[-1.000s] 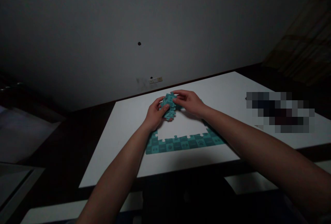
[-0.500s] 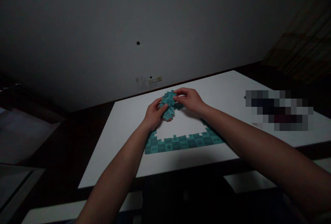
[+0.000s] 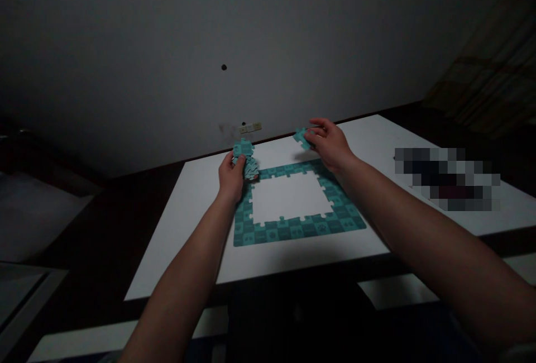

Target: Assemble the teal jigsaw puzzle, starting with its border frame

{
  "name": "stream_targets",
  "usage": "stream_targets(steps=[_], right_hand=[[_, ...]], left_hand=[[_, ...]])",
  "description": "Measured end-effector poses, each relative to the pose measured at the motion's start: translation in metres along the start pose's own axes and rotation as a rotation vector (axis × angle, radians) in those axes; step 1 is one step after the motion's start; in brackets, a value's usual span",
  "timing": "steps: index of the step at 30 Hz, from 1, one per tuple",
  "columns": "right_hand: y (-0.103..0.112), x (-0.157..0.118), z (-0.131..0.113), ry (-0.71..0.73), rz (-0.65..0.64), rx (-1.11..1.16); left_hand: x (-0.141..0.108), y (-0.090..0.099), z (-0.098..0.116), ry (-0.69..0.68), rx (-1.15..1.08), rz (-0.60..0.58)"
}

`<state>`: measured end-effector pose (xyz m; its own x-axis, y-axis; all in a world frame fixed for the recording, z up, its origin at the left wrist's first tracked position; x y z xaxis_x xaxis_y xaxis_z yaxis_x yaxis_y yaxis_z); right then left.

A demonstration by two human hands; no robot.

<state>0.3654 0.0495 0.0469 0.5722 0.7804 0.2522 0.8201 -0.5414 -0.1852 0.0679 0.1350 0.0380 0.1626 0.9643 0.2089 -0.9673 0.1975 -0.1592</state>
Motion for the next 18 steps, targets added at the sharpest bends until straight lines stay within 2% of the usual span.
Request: stream_targets(steps=[4, 8, 10, 15, 18], right_hand=[[0.009, 0.002, 0.002, 0.016, -0.010, -0.080], [0.003, -0.002, 0.003, 0.024, -0.076, -0.159], [-0.006, -0.010, 0.006, 0.008, -0.186, -0.191], [-0.036, -0.040, 0.015, 0.023, -0.572, -0.340], [-0.045, -0.053, 0.019, 0.096, -0.674, -0.498]], left_hand=[[0.010, 0.013, -0.004, 0.000, 0.036, 0.083], [0.015, 0.020, -0.009, 0.020, 0.047, 0.136], [0.016, 0.020, -0.012, 0.031, 0.043, 0.146], [0.017, 0.019, -0.015, 0.042, 0.063, 0.122], [0.017, 0.020, -0.017, 0.035, 0.077, 0.105]])
Point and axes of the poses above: each hand's wrist, its own x-axis towards the middle knuckle, its own y-axis out of the back of the hand, z = x × y, the point moved 2 cm from there along x, towards the middle knuckle, and after that the axes turned 1 degree about z, right-handed, at the moved point
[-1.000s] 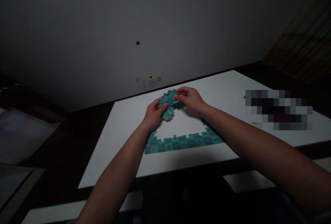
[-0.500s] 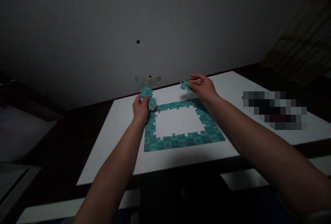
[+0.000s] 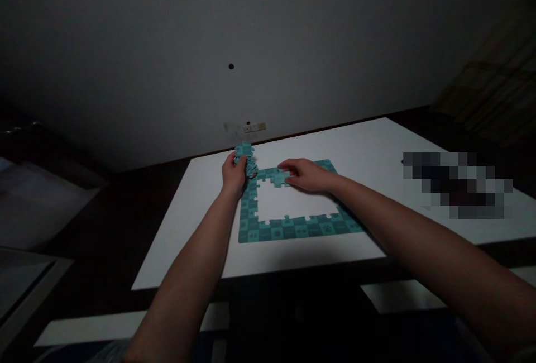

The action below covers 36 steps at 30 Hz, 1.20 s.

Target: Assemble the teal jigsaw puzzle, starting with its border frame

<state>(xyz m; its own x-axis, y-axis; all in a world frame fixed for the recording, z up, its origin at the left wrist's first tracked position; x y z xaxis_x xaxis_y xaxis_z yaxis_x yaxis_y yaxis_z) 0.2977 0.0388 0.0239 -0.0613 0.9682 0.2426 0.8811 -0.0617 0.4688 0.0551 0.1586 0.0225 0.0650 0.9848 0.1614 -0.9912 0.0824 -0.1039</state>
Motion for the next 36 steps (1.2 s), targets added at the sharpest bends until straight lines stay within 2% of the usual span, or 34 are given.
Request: stream_targets(steps=[6, 11, 19, 29, 36], right_hand=[[-0.004, -0.002, -0.002, 0.119, 0.020, -0.121], [-0.006, -0.003, -0.002, 0.183, -0.042, -0.254], [0.005, -0.008, -0.009, 0.208, -0.138, -0.609], [0.010, -0.012, -0.018, 0.236, -0.221, -0.693], [0.001, -0.014, -0.035, 0.198, -0.216, -0.814]], left_hand=[[-0.001, -0.001, -0.002, 0.013, -0.010, -0.012], [0.000, -0.002, -0.005, -0.009, -0.021, -0.039], [0.003, 0.001, -0.009, -0.021, 0.005, -0.053], [0.002, 0.002, -0.008, -0.049, 0.026, -0.043], [0.003, 0.001, -0.009, -0.029, 0.014, -0.049]])
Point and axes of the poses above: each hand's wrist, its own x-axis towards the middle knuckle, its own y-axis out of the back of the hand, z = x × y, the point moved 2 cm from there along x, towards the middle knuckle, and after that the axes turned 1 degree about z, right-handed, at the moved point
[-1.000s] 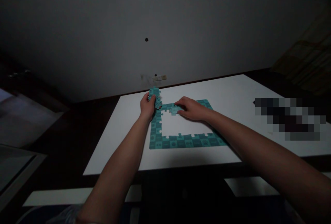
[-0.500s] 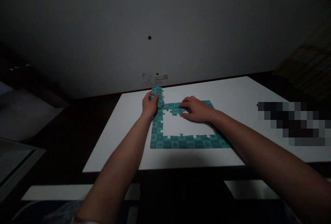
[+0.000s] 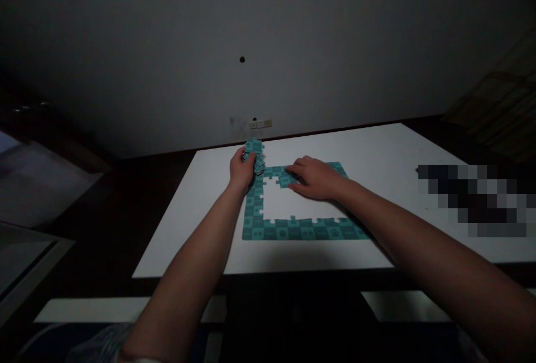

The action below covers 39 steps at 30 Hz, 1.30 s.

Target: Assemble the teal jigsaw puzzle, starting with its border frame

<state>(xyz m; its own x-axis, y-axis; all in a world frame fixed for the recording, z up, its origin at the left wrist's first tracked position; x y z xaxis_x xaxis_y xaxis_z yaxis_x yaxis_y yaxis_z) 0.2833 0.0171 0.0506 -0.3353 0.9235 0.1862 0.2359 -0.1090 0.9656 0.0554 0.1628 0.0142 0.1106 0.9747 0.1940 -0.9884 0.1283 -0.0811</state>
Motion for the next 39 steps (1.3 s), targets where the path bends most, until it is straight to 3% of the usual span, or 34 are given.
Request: stream_targets(steps=[17, 39], right_hand=[[0.010, 0.000, -0.014, -0.006, -0.070, -0.109], [0.007, 0.000, -0.021, -0.007, -0.024, -0.160]], left_hand=[[-0.002, -0.003, 0.006, -0.003, 0.020, 0.023], [-0.004, -0.004, 0.008, 0.008, 0.042, 0.020]])
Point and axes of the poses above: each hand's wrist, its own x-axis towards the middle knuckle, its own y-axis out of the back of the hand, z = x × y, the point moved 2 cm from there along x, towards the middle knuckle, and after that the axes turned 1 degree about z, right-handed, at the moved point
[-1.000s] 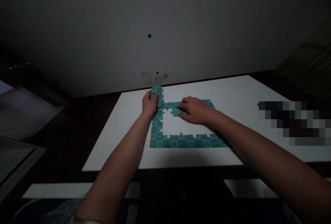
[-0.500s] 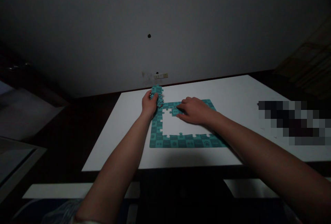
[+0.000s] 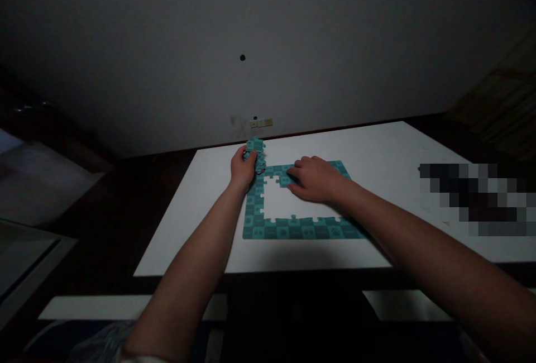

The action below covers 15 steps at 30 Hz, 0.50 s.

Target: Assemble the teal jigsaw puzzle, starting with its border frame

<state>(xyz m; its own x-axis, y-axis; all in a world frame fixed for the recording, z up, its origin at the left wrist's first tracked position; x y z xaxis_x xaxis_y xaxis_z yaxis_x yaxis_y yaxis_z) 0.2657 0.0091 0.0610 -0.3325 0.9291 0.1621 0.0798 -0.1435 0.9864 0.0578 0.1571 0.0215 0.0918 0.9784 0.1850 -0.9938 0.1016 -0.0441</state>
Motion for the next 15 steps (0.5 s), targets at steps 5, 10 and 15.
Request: stream_targets(steps=[5, 10, 15], right_hand=[[-0.0005, 0.0013, -0.0014, -0.014, -0.007, -0.006], [-0.0006, 0.0030, -0.0038, -0.026, 0.003, 0.003], [0.0016, 0.0024, -0.0042, -0.032, -0.008, -0.015]], left_hand=[[0.0009, 0.0008, -0.0010, -0.023, 0.010, 0.000], [0.0013, 0.0019, -0.0001, -0.059, 0.046, 0.012], [0.0014, 0.0013, -0.0009, -0.052, 0.034, 0.011]])
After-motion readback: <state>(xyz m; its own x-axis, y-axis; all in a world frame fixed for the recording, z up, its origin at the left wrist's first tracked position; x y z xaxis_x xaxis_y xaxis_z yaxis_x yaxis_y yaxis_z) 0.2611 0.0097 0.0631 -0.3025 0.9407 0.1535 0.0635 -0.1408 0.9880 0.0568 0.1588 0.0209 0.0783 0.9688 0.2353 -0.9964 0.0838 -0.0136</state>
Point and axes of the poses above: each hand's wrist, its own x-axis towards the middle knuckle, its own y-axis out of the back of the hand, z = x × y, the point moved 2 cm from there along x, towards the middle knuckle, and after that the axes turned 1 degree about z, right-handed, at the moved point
